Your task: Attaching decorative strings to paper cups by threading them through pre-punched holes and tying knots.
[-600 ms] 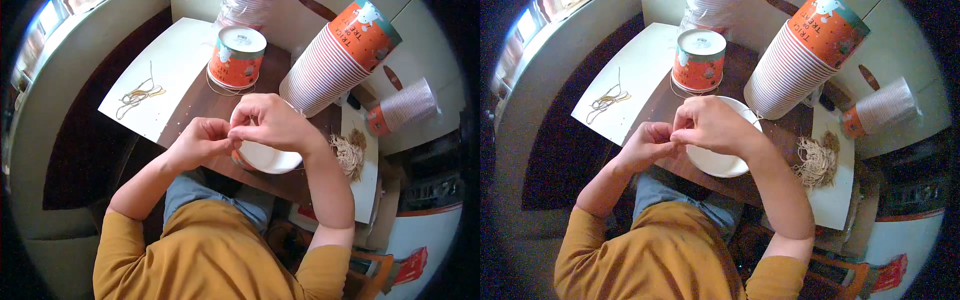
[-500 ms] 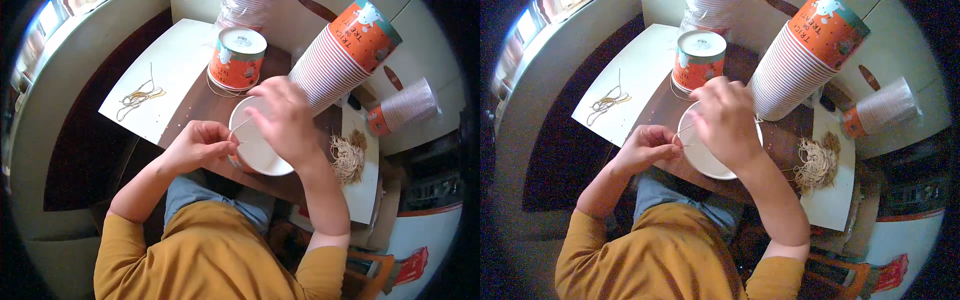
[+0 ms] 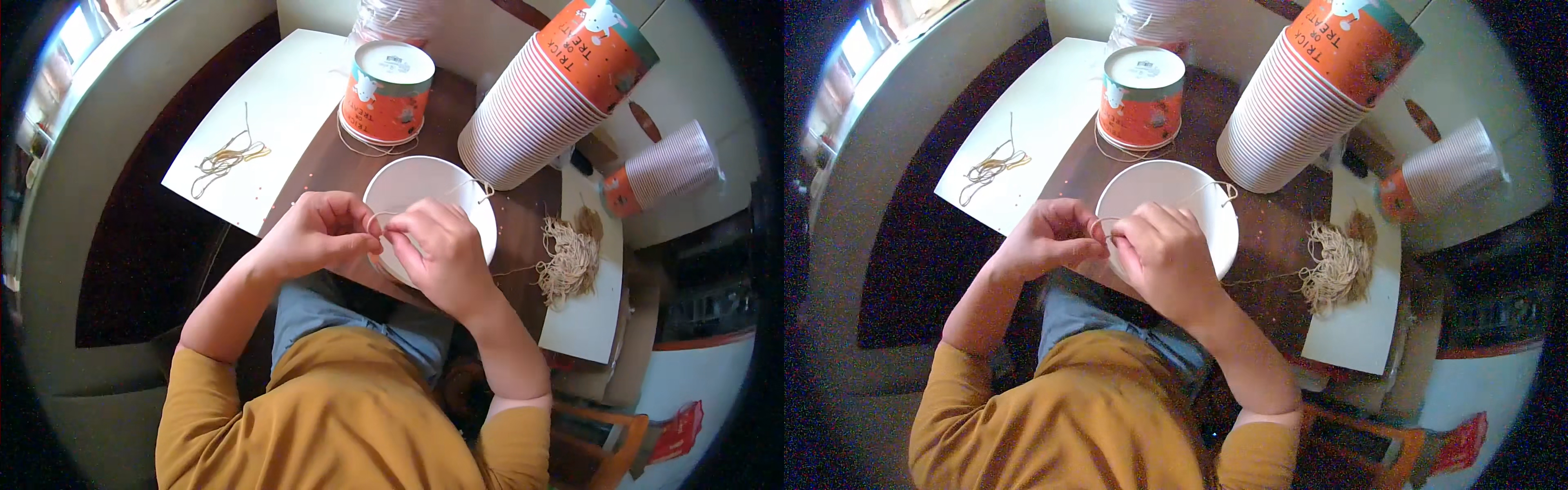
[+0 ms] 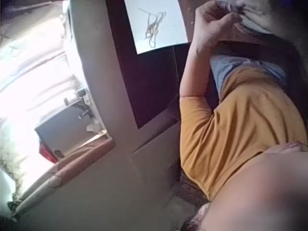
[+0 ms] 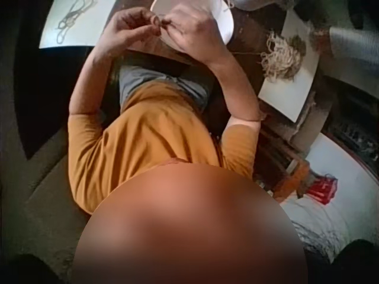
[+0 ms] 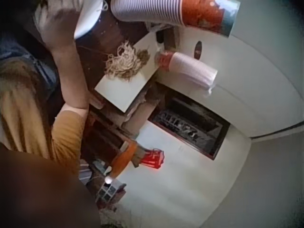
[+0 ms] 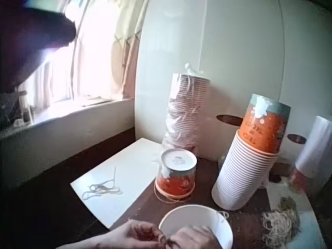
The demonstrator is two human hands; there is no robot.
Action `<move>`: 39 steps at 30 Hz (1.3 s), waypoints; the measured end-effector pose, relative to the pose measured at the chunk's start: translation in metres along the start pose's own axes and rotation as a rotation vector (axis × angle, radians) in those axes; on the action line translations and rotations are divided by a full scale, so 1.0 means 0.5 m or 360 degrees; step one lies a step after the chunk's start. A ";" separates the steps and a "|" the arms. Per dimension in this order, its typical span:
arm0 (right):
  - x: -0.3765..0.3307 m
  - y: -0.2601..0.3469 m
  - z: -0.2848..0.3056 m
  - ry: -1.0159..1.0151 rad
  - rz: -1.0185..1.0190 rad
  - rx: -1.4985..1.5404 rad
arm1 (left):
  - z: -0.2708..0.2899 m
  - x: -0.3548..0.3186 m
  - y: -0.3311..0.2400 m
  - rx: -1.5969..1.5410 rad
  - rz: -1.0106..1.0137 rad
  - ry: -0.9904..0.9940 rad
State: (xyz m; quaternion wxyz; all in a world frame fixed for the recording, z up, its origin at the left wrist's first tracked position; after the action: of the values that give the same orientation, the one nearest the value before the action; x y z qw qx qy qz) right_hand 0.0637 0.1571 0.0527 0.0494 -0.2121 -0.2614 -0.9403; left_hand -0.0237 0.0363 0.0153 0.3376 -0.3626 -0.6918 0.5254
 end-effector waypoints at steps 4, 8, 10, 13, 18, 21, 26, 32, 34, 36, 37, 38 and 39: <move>-0.041 0.055 0.010 -0.0248 -0.0207 0.0043 | -0.003 -0.042 -0.007 0.0592 -0.0251 -0.0284; -0.073 0.087 -0.015 -0.0386 -0.0282 0.0022 | -0.024 -0.049 0.015 0.0602 -0.0537 -0.0398; -0.090 0.087 -0.020 -0.0470 -0.0388 -0.0021 | -0.031 -0.046 0.041 0.0031 -0.0660 -0.0295; -0.098 0.068 -0.018 -0.0553 -0.0432 -0.0129 | -0.033 -0.019 0.087 -0.0246 -0.0603 -0.0194; -0.118 0.020 -0.027 -0.0696 -0.0572 -0.0183 | -0.051 -0.021 0.097 0.0269 -0.0733 -0.0532; -0.124 0.012 -0.052 -0.0705 -0.0587 -0.0161 | -0.068 -0.047 0.065 0.1544 -0.1611 -0.0659; -0.112 -0.002 -0.073 -0.0775 -0.0545 -0.0064 | -0.053 -0.048 0.062 0.1753 -0.1545 -0.0748; -0.094 -0.027 -0.118 -0.0677 -0.0441 -0.0260 | -0.021 -0.026 0.122 0.0032 -0.0353 -0.0841; -0.079 -0.036 -0.125 -0.0645 -0.0486 -0.0001 | -0.010 -0.023 0.121 -0.0079 -0.0340 -0.0847; -0.067 -0.040 -0.125 -0.0576 -0.0577 0.0220 | 0.003 -0.025 0.130 -0.0223 -0.0337 -0.0867; -0.065 -0.053 -0.136 -0.0482 -0.0688 0.0643 | 0.007 -0.026 0.126 -0.0220 -0.0339 -0.0873; -0.064 -0.062 -0.149 -0.0378 -0.0793 0.1065 | 0.008 -0.027 0.124 -0.0262 -0.0314 -0.0853; -0.062 -0.058 -0.146 -0.0242 -0.0982 0.1252 | 0.011 -0.029 0.124 -0.0305 -0.0288 -0.0841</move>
State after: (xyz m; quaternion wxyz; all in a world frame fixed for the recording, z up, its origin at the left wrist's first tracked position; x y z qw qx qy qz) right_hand 0.0586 0.1439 -0.0305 -0.1739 -0.1583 -0.6492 -0.7234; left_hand -0.0119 0.0328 -0.0473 0.1555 -0.1802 -0.8317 0.5016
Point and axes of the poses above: each hand's wrist, its own x-axis towards the middle knuckle, its own z-axis out of the back of the hand, y = z × x, the point moved 5 cm from there along x, towards the middle knuckle, and after that the axes turned 9 degrees about -z, right-handed, at the moved point
